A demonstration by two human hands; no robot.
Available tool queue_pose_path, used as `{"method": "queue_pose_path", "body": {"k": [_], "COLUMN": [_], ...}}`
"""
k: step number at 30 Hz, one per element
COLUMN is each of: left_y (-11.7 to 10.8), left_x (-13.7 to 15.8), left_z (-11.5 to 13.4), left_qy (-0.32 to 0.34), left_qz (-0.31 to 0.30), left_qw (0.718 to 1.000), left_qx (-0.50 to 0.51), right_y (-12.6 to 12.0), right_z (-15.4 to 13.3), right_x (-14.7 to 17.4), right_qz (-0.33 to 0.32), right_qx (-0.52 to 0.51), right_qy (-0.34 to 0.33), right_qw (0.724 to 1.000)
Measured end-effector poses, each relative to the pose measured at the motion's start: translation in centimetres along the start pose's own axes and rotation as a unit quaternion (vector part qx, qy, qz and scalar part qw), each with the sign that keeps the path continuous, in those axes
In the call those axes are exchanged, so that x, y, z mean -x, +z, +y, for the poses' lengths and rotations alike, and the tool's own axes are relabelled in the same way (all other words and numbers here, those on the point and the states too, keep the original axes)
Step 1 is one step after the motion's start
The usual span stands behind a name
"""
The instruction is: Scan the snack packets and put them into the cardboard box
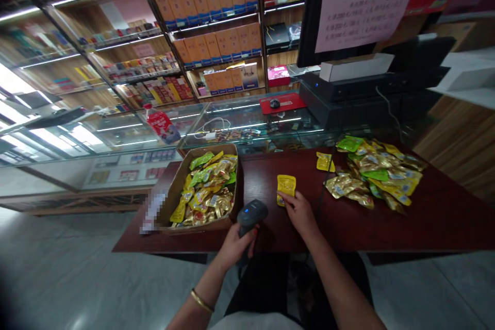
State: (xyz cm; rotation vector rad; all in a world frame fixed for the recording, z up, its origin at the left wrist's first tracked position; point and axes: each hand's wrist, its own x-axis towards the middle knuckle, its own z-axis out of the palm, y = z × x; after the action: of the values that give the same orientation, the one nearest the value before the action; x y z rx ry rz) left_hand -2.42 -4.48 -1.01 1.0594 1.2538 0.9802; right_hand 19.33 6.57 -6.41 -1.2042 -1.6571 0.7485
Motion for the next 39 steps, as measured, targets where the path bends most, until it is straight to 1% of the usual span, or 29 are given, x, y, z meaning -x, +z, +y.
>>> {"method": "queue_pose_path", "body": {"k": [4, 8, 14, 18, 21, 25, 28, 32, 36, 38, 39], "left_y": [0.0, -0.2, -0.5, -0.5, -0.4, -0.3, -0.1, 0.3, 0.3, 0.2, 0.2], "left_x": [0.0, 0.1, 0.2, 0.2, 0.1, 0.0, -0.1, -0.5, -0.7, -0.6, -0.6], "left_z": [0.1, 0.3, 0.4, 0.3, 0.2, 0.4, 0.5, 0.3, -0.4, -0.6, -0.6], "left_qy": [-0.012, 0.002, 0.000, 0.005, 0.001, -0.003, -0.008, -0.013, -0.008, -0.007, -0.008], "left_qz": [0.006, -0.001, -0.022, -0.028, -0.031, -0.025, -0.005, 0.015, 0.024, 0.019, 0.017], "left_qw": [1.000, 1.000, 1.000, 0.999, 0.999, 0.999, 0.999, 1.000, 1.000, 1.000, 1.000], "left_qx": [0.003, -0.004, -0.020, -0.034, -0.038, -0.042, -0.037, -0.014, 0.002, 0.017, 0.023], "right_y": [0.1, 0.1, 0.3, 0.5, 0.5, 0.3, 0.1, -0.3, -0.5, -0.1, 0.3], "right_z": [0.2, 0.4, 0.5, 0.6, 0.6, 0.0, -0.6, -0.3, 0.7, 0.2, -0.6], "right_x": [-0.1, -0.1, -0.2, -0.2, -0.2, -0.2, -0.3, -0.5, -1.4, -2.7, -3.7], "right_qz": [0.040, 0.048, 0.024, 0.022, 0.022, 0.019, 0.026, 0.027, 0.053, 0.059, 0.051], "right_qx": [0.013, 0.003, 0.001, 0.013, 0.016, 0.009, -0.001, -0.047, -0.140, -0.187, -0.206], "right_qy": [0.008, 0.018, 0.000, -0.011, -0.003, 0.009, 0.009, 0.029, 0.089, 0.106, 0.107], "right_qw": [0.999, 0.999, 1.000, 1.000, 1.000, 1.000, 1.000, 0.998, 0.985, 0.975, 0.971]}}
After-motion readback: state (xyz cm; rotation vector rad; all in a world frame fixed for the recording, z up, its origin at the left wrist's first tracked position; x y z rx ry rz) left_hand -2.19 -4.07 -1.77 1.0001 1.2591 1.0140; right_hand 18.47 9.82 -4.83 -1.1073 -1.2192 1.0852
